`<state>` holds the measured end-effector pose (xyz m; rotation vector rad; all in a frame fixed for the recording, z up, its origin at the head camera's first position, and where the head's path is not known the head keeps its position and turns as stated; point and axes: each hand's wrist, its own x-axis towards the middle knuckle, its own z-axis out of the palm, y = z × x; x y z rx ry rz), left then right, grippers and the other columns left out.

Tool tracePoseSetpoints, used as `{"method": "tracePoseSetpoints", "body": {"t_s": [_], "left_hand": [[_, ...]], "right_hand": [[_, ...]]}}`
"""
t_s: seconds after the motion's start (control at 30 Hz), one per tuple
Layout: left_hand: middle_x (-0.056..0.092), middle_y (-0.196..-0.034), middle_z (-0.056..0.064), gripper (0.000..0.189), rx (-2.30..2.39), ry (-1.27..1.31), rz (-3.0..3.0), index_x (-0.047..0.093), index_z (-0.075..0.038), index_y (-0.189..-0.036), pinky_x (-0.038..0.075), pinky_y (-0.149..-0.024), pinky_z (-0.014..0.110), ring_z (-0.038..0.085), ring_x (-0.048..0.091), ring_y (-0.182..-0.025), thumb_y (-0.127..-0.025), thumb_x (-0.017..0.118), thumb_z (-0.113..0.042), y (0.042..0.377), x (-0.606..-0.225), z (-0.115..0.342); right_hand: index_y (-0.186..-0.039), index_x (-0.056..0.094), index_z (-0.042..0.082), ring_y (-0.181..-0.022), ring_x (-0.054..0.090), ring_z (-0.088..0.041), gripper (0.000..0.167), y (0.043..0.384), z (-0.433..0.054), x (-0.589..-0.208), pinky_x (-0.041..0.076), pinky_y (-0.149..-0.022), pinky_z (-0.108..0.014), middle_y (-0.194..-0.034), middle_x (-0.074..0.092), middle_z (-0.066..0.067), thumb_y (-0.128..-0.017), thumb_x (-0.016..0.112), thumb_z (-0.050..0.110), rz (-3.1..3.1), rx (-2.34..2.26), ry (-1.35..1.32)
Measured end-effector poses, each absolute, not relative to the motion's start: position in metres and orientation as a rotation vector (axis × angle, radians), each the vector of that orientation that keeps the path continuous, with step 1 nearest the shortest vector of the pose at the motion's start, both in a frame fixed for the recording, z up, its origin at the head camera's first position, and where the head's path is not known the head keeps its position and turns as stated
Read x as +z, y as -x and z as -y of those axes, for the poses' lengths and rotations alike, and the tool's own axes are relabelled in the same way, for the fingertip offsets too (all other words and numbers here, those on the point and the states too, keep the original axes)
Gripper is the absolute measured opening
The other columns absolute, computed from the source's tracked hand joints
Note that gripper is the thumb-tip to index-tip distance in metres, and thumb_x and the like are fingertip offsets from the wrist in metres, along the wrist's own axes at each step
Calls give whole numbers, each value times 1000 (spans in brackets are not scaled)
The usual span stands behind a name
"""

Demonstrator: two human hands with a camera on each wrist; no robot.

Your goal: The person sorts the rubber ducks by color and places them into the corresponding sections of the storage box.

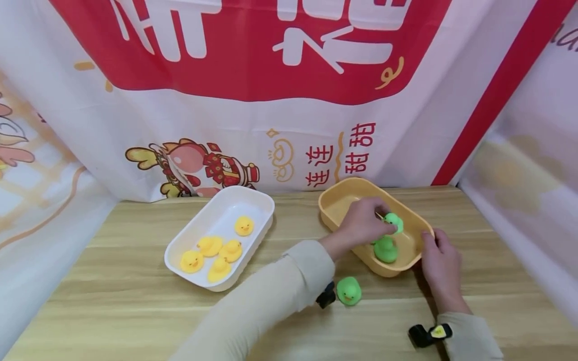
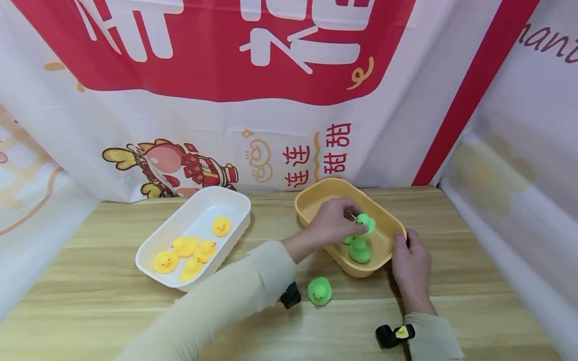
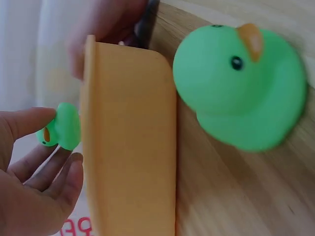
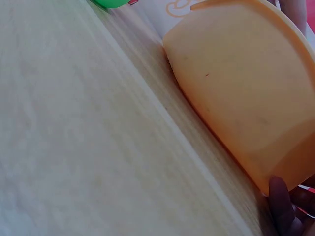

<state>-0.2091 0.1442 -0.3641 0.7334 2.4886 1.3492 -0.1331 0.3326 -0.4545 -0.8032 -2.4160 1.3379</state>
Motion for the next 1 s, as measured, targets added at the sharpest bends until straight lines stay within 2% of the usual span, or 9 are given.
{"method": "tracePoseSetpoints", "body": {"t_s": [0.17, 0.37, 0.5, 0.67, 0.83, 0.9, 1.0], "left_hand": [[75, -95, -8, 14, 1155, -682, -2622, 80, -18, -96, 51, -74, 18, 4, 60, -84, -88, 90, -21, 216, -376, -158], [74, -95, -14, 16, 894, -747, -2712, 81, -25, -98, 50, -84, 25, 7, 61, -87, -87, 90, -33, 223, -393, -177], [72, -95, -16, 19, 797, -729, -2714, 80, -30, -98, 49, -87, 28, 8, 62, -90, -85, 91, -39, 226, -405, -193], [71, -95, -18, 22, 740, -738, -2716, 79, -34, -99, 47, -88, 27, 7, 60, -92, -82, 92, -41, 228, -413, -197], [71, -95, -18, 21, 729, -794, -2711, 80, -32, -101, 47, -91, 26, 5, 59, -91, -86, 89, -41, 220, -405, -193], [71, -94, -18, 21, 717, -806, -2715, 80, -31, -102, 46, -92, 26, 4, 58, -90, -87, 89, -42, 216, -400, -190], [71, -95, -19, 23, 688, -821, -2737, 79, -31, -103, 45, -91, 24, 4, 57, -89, -86, 90, -44, 215, -399, -189]], "right_hand": [[-145, 61, 7, -124, 59, -36, 56, 137, -324, -454, 45, -95, -35, -143, 63, -23, -112, 36, 45, 2423, 1358, 778], [-145, 61, 8, -126, 58, -35, 54, 134, -326, -453, 43, -94, -31, -145, 62, -23, -113, 37, 44, 2391, 1373, 780], [-148, 59, 7, -130, 57, -36, 56, 131, -332, -453, 43, -100, -36, -148, 61, -24, -113, 36, 44, 2396, 1368, 793], [-152, 55, 6, -138, 54, -38, 59, 132, -333, -455, 44, -111, -49, -155, 56, -25, -113, 34, 44, 2397, 1384, 795], [-149, 59, 6, -135, 55, -37, 57, 131, -332, -456, 44, -106, -42, -152, 59, -24, -113, 36, 43, 2385, 1366, 797], [-151, 57, 6, -138, 54, -38, 58, 131, -332, -455, 45, -111, -45, -154, 57, -24, -113, 35, 44, 2391, 1376, 801], [-156, 53, 6, -144, 51, -39, 60, 132, -331, -453, 42, -120, -55, -160, 53, -25, -113, 33, 44, 2396, 1407, 803]]}}
